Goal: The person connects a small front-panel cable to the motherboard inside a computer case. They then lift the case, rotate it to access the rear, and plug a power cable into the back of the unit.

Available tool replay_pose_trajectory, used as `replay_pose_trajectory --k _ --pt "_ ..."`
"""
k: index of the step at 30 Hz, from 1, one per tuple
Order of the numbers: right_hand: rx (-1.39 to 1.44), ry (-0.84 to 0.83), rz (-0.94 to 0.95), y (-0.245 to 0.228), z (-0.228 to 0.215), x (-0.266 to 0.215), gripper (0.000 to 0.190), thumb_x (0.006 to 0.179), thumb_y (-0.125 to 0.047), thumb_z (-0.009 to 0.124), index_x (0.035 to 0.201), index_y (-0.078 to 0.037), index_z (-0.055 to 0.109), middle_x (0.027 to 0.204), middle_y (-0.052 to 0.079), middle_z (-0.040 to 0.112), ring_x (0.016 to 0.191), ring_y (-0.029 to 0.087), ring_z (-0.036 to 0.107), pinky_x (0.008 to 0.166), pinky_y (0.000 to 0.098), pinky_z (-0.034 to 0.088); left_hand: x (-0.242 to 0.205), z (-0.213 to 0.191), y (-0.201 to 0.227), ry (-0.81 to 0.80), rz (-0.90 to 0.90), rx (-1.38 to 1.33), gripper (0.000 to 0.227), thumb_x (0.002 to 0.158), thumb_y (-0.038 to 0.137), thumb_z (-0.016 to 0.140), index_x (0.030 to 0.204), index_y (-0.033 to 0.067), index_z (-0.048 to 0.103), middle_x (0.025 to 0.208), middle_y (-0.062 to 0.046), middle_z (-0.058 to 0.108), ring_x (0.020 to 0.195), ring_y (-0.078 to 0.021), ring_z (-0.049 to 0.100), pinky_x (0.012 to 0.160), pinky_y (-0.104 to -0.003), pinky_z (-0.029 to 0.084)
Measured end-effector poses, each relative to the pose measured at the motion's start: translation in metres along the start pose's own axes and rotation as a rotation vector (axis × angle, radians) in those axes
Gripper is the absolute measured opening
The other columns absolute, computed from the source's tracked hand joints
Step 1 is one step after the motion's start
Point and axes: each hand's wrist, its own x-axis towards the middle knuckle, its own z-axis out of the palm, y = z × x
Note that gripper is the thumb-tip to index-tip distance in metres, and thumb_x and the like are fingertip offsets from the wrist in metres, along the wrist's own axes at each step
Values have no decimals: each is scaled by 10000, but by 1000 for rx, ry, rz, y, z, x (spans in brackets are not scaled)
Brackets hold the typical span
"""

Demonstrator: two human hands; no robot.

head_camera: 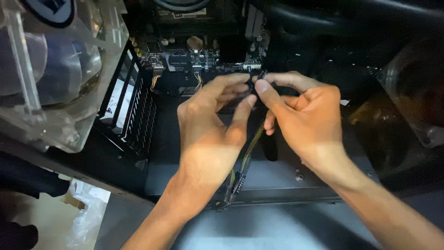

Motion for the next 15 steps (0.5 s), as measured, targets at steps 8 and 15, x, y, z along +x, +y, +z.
replay_pose_trajectory --k 8,15 --pt "-15 -124 164 -24 -14 2 245 921 -77 733 1146 17 751 784 124 700 453 168 527 483 292 518 1 -3 1 -41 -188 -114 190 892 135 686 1057 114 778 923 -17 826 844 -92 801 818 -199 617" --pt "-157 -48 132 -37 -4 8 176 919 -153 784 1029 -16 792 734 60 733 426 101 524 367 231 465 0 -2 3 -55 -231 -71 176 886 152 686 1037 173 774 861 35 786 766 -67 748 733 -197 584"
